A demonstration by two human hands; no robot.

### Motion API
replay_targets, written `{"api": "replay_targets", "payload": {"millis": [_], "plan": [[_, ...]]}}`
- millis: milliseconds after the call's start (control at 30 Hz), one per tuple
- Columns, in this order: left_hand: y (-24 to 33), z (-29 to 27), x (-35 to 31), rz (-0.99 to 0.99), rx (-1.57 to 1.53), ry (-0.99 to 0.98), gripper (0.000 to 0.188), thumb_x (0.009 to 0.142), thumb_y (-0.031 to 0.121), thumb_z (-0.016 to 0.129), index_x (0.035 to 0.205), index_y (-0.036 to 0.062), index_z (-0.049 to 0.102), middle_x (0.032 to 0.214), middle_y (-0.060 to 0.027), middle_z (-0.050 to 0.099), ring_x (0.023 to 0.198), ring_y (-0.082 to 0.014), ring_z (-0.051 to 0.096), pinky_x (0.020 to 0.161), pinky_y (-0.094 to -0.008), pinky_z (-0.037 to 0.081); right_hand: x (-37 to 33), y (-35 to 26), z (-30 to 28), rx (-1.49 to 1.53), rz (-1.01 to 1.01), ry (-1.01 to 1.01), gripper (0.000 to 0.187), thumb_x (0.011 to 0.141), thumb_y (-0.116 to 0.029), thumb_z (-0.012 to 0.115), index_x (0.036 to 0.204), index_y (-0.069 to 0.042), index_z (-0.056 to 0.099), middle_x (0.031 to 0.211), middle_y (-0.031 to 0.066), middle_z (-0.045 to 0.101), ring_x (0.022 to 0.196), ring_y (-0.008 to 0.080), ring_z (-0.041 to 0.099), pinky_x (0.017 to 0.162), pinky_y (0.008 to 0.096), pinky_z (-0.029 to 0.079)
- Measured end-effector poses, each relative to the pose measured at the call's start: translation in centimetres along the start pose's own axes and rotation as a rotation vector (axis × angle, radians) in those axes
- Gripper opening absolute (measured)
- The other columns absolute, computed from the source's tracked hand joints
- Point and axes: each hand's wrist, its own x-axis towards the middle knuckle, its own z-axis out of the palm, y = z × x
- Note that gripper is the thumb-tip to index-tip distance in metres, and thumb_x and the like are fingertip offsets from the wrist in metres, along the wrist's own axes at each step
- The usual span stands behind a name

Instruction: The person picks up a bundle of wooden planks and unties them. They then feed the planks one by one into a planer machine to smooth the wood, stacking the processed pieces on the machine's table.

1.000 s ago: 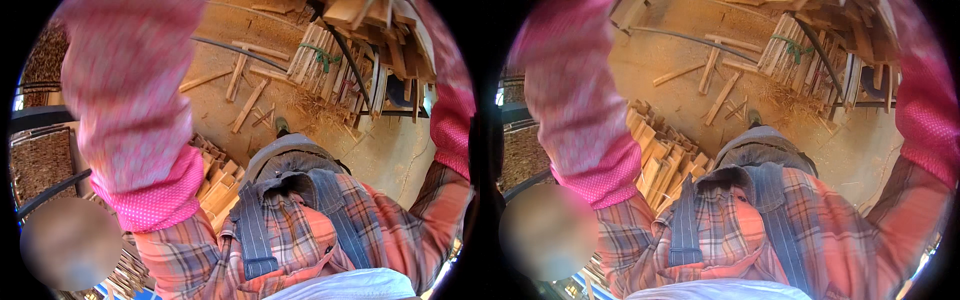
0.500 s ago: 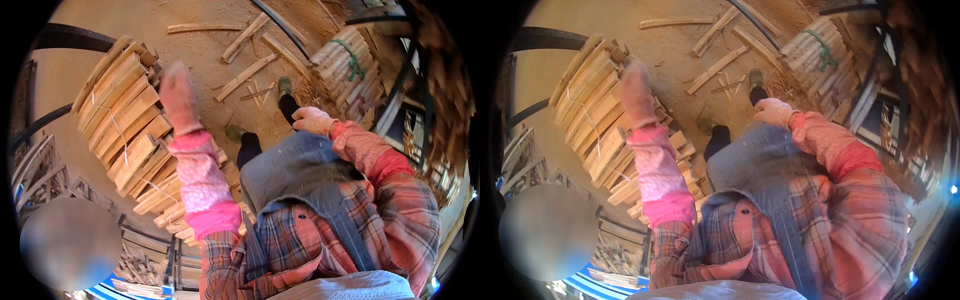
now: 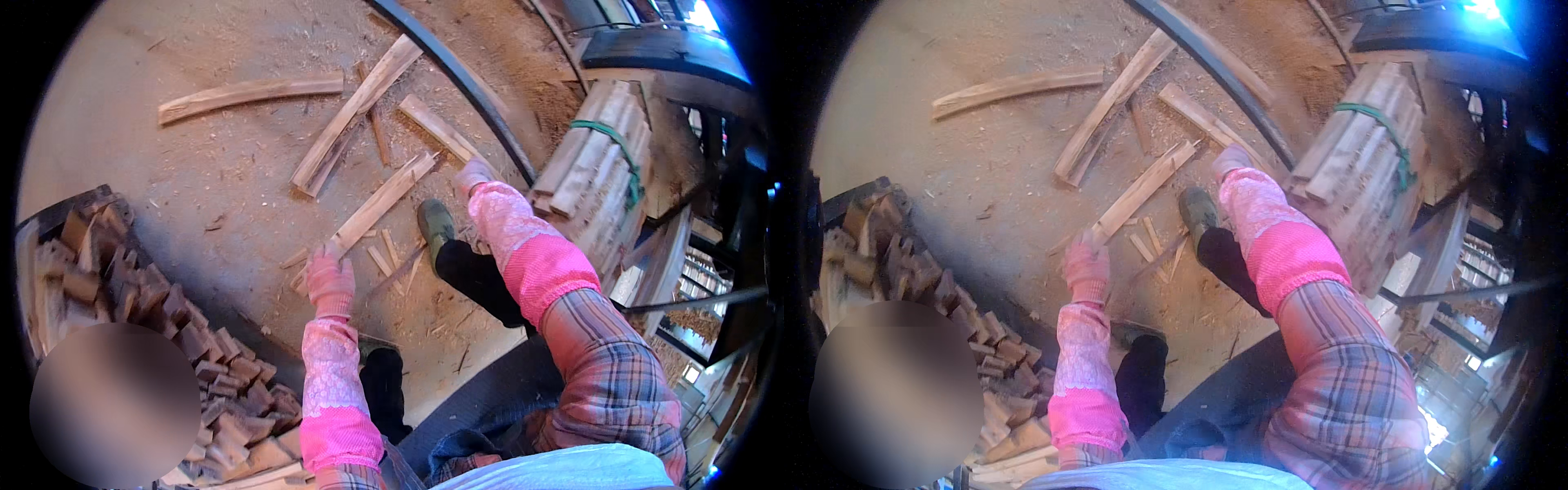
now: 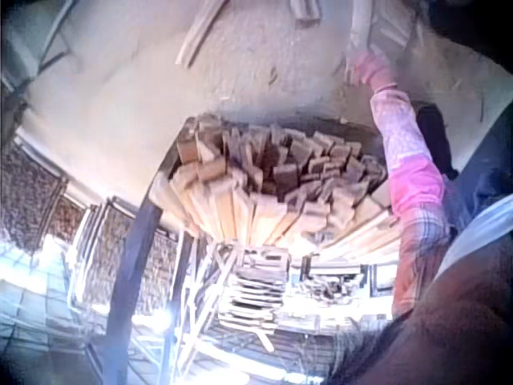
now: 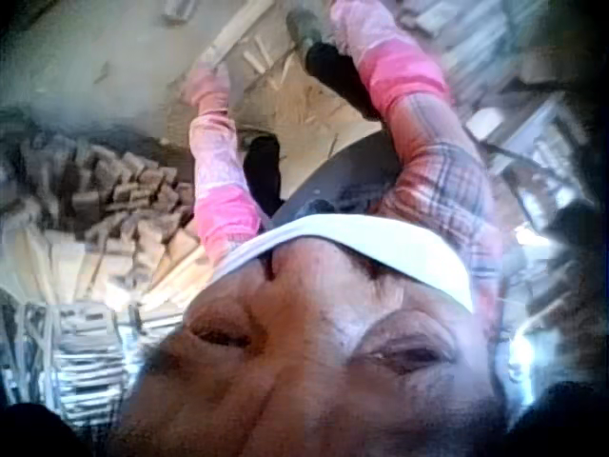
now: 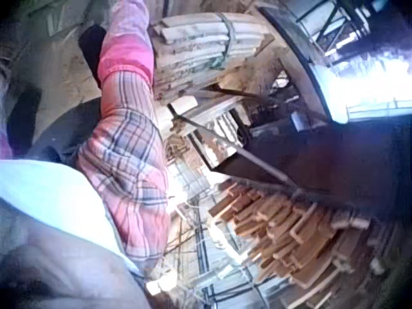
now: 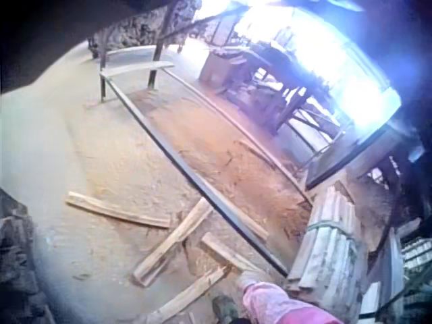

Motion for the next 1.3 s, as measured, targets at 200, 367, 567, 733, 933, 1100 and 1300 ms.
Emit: {"api": "replay_targets", "payload": {"millis": [200,367,567,733,933,1100,1300], "plan": [[2.1,6.4,7.6,0.1,0.334,0.032,0.07,0.08,0.03,0.079,0.141,0.0067,0.054,0.129,-0.0127,0.061,0.122,-0.0362,0.058,0.107,-0.0511,0.044,11.7,3.5,3.8,0.145,0.2,0.27,0.046,0.084,-0.027,0.076,0.123,-0.006,0.068,0.131,0.0214,0.068,0.121,0.0365,0.067,0.101,0.0463,0.055],[-0.9,4.1,5.0,0.056,0.198,-0.069,0.071,0.073,0.022,0.081,0.137,0.0052,0.055,0.115,-0.0163,0.062,0.11,-0.0374,0.061,0.097,-0.0508,0.048,10.2,2.4,1.4,-0.154,-0.015,-0.031,0.047,0.081,-0.032,0.078,0.122,-0.01,0.074,0.129,0.0182,0.07,0.12,0.0345,0.068,0.099,0.0454,0.056],[-1.0,-3.2,0.1,0.219,-0.155,0.21,0.068,0.071,0.01,0.079,0.134,0.0026,0.056,0.109,-0.0207,0.059,0.104,-0.04,0.06,0.089,-0.048,0.051,7.1,1.9,2.7,0.251,0.103,0.103,0.059,0.072,-0.042,0.083,0.116,-0.003,0.075,0.121,0.0214,0.072,0.111,0.0326,0.072,0.094,0.0432,0.058],[7.3,-6.4,14.5,0.224,-0.04,0.375,0.082,0.074,0.018,0.085,0.145,0.0022,0.046,0.119,-0.022,0.059,0.115,-0.0429,0.058,0.099,-0.0488,0.049,10.1,-1.5,0.3,0.402,0.029,0.23,0.073,0.08,-0.042,0.077,0.134,0.004,0.061,0.135,0.0298,0.062,0.128,0.0377,0.061,0.107,0.0456,0.049],[14.5,-4.2,23.0,-0.035,0.206,0.17,0.112,0.075,0.031,0.088,0.161,0.0088,0.019,0.131,-0.0204,0.059,0.122,-0.0376,0.061,0.105,-0.0515,0.047,10.4,-4.6,-4.7,0.696,0.057,0.241,0.081,0.085,-0.048,0.074,0.145,0.001,0.052,0.145,0.0301,0.055,0.137,0.041,0.052,0.114,0.0433,0.043],[13.3,-6.5,21.1,-0.163,0.039,0.003,0.108,0.075,0.024,0.085,0.161,0.0095,0.02,0.135,-0.0243,0.057,0.123,-0.0412,0.061,0.107,-0.0477,0.049,-1.2,-4.2,-1.0,0.85,-0.14,-0.033,0.073,0.088,-0.038,0.07,0.147,0.002,0.05,0.138,0.0277,0.061,0.128,0.0408,0.061,0.108,0.0442,0.048],[2.4,-1.7,9.4,-0.213,-0.408,0.073,0.124,0.068,0.024,0.093,0.161,-0.0042,0.016,0.155,-0.0271,0.044,0.138,-0.0352,0.052,0.116,-0.0399,0.041,-5.5,-9.0,-1.4,0.816,-0.119,0.056,0.074,0.08,-0.027,0.078,0.146,-0.004,0.052,0.137,0.028,0.061,0.13,0.0415,0.058,0.111,0.0433,0.046]]}}
